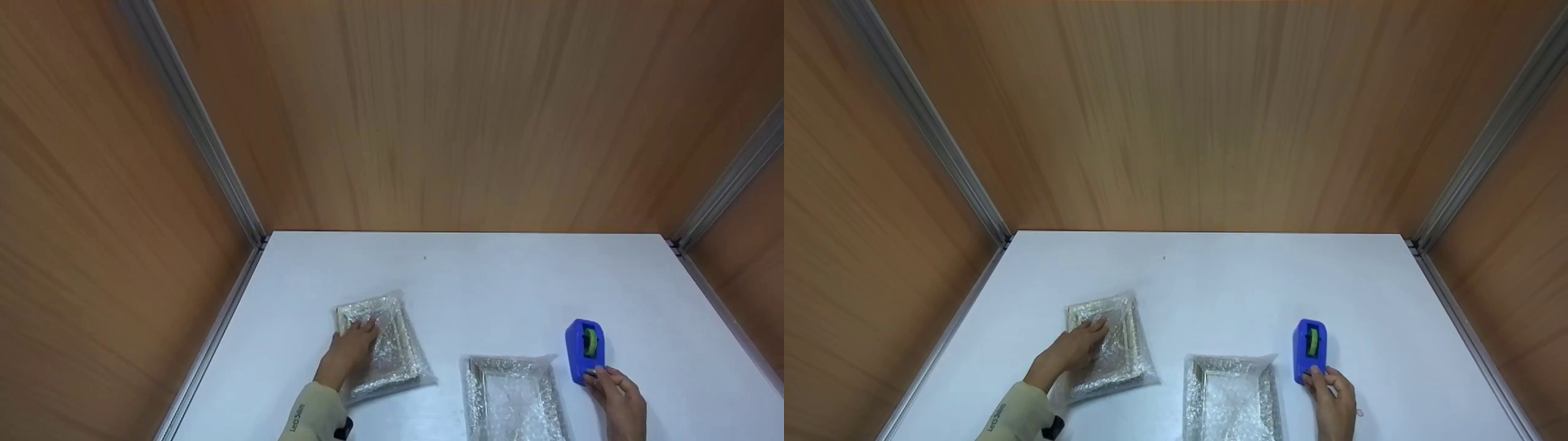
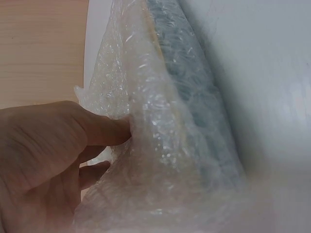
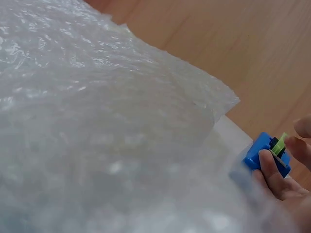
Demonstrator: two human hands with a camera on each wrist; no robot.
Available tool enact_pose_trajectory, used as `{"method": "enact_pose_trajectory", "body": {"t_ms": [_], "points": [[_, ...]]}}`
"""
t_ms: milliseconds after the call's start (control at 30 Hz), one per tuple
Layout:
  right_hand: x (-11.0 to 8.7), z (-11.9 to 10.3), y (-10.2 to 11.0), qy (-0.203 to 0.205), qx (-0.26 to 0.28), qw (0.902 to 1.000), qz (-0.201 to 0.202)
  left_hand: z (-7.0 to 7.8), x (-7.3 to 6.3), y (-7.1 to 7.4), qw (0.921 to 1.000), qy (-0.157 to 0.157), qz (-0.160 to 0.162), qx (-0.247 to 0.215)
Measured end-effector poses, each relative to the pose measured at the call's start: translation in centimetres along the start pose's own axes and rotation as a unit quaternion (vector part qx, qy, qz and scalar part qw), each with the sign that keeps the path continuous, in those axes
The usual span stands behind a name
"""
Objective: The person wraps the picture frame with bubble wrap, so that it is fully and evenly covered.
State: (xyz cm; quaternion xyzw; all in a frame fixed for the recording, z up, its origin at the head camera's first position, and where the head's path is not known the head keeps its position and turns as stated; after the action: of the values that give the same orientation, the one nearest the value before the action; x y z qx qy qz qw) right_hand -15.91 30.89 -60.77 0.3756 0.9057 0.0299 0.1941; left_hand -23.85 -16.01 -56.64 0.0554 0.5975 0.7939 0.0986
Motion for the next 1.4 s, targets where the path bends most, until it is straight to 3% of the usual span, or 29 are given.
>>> {"method": "enact_pose_trajectory", "body": {"t_ms": [333, 633, 900, 1133, 1400], "points": [[-0.5, 0.6, 0.3, 0.009, 0.026, 0.9996, 0.003, 0.0, 0.0, 0.1, 0.9997, -0.016, 0.003, 0.02], [-0.8, 1.8, 0.7, -0.041, 0.038, 0.9984, 0.006, 0.0, -0.1, 0.0, 0.9999, -0.009, 0.003, 0.01], [-0.5, 1.8, 0.7, -0.066, -0.008, 0.9977, 0.01, 0.0, 0.0, -0.1, 0.9999, -0.006, 0.01, 0.006], [-0.5, 1.7, 0.8, -0.086, -0.023, 0.9961, -0.004, -0.1, 0.0, -0.2, 1.0, 0.006, 0.006, -0.004], [-0.2, 1.5, 0.6, -0.093, -0.037, 0.995, 0.008, -0.1, 0.2, 0.0, 0.9999, -0.003, -0.003, 0.013]]}}
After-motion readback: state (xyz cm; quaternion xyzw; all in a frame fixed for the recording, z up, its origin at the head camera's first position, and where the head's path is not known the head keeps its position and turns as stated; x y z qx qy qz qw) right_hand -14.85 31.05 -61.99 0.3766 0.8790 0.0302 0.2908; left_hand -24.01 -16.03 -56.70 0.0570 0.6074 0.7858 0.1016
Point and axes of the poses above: each hand's wrist, its own x-axis towards the middle knuckle, its own y-axis out of the back of the hand, z = x × y, the point moved 3 cm from there along x, towards the middle knuckle, and after that the axes turned 13 degrees about z, right-handed, at the moved point
